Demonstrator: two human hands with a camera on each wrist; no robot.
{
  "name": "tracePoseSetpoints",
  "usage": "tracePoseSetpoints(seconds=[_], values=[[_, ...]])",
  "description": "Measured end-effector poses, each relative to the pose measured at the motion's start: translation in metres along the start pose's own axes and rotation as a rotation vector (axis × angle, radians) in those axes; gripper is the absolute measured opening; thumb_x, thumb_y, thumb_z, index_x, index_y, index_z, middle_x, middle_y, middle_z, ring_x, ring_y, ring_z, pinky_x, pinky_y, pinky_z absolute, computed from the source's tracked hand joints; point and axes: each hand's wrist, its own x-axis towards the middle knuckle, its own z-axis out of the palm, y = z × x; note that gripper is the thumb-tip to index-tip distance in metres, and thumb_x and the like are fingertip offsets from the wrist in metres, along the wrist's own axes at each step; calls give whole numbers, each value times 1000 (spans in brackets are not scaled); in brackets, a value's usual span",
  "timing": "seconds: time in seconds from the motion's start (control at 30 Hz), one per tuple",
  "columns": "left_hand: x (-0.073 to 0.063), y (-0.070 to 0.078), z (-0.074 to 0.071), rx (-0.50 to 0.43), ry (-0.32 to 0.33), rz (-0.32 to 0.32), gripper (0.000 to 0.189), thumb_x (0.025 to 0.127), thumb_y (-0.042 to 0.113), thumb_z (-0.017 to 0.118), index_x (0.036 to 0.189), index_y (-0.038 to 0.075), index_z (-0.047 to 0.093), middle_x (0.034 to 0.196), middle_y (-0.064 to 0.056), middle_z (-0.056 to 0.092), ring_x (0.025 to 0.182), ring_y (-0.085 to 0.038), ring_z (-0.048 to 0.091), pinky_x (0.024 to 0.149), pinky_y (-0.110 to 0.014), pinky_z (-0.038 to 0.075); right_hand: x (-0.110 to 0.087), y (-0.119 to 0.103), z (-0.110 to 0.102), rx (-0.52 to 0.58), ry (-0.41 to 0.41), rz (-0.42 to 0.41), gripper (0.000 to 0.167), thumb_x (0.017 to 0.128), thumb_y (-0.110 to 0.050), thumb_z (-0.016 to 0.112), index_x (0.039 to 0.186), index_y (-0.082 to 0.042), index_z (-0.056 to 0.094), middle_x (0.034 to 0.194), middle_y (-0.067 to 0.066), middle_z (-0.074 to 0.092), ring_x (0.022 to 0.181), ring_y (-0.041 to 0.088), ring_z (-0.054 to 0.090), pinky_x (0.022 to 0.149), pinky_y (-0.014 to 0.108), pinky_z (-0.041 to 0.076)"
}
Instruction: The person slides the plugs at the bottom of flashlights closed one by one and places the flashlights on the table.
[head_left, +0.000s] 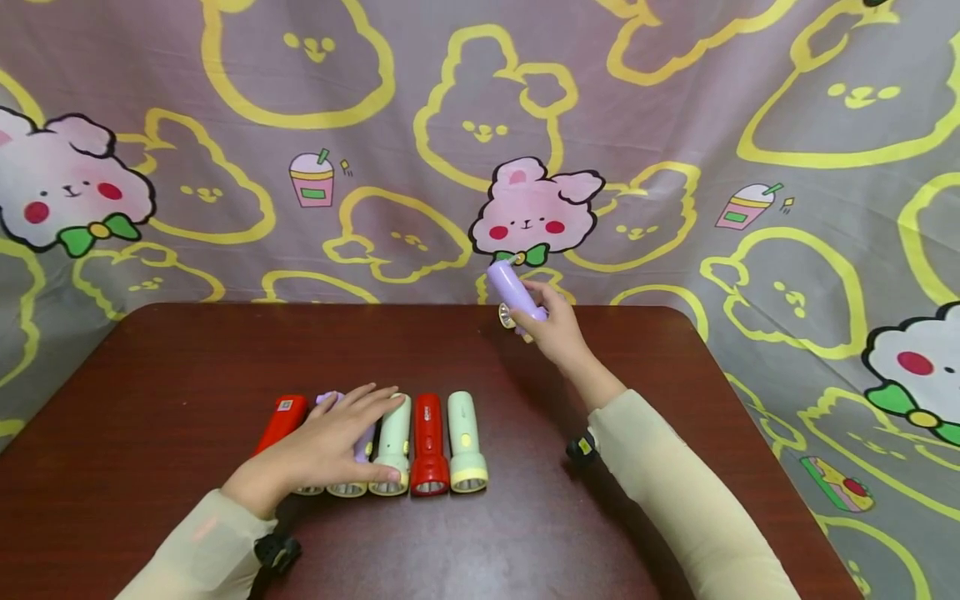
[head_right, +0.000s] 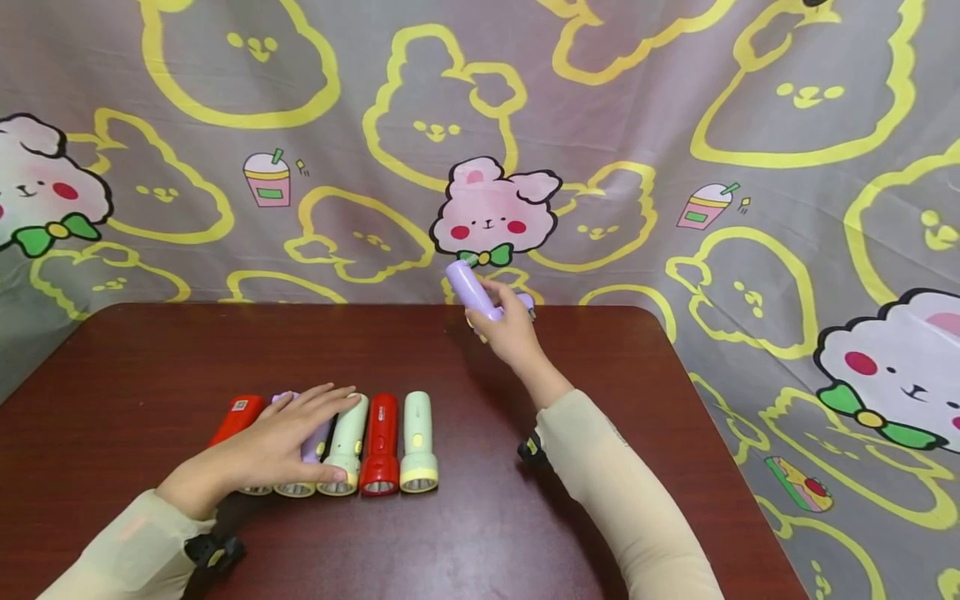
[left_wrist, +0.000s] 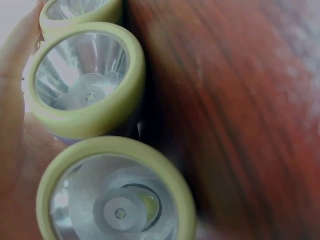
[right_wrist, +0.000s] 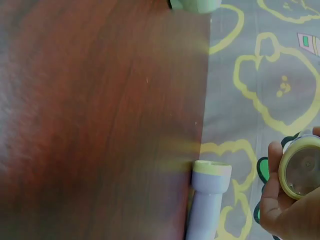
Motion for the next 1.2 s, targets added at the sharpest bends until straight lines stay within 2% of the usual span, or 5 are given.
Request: tracePoseSetpoints(seconds=[0.23, 0.43, 0.67, 0.9, 1.2], values=[[-1, 0, -1, -7, -2, -3, 101, 73, 79, 65, 151, 20, 42, 159, -4, 39, 148, -39, 28, 107, -76, 19, -15, -1, 8, 114, -71, -44, 51, 94, -4, 65, 141, -5, 45, 110, 30, 63, 79, 39, 70, 65, 26, 55], [0, 0, 0, -3, -5, -3, 102, 72, 80, 64, 152, 20, 42, 159, -4, 38, 149, -39, 28, 108, -76, 19, -28, -4, 14, 187, -91, -83, 56, 90, 5, 64, 141, -3, 42, 102, 28, 59, 71, 37, 70, 65, 34, 59], [1, 1, -1, -13, 0, 3, 100, 73, 77, 67, 152, 20, 41, 159, -6, 38, 149, -39, 27, 108, -76, 19, -44, -9, 10, 197, -108, -90, 64, 90, 8, 61, 146, -9, 36, 108, 25, 52, 80, 53, 67, 68, 43, 61], [2, 0, -1, -6, -8, 1, 100, 73, 76, 67, 152, 20, 41, 159, -6, 39, 148, -39, 28, 107, -77, 20, -60, -11, 7, 83, -73, -134, 73, 87, 6, 64, 151, -15, 34, 114, 25, 53, 90, 33, 66, 70, 35, 59], [2, 0, -2, -3, -11, -2, 99, 73, 75, 68, 152, 20, 41, 158, -6, 39, 148, -39, 28, 107, -77, 20, -87, -18, 12, 171, -47, -152, 71, 92, 3, 62, 152, -16, 28, 117, 22, 52, 94, 31, 63, 75, 33, 57]])
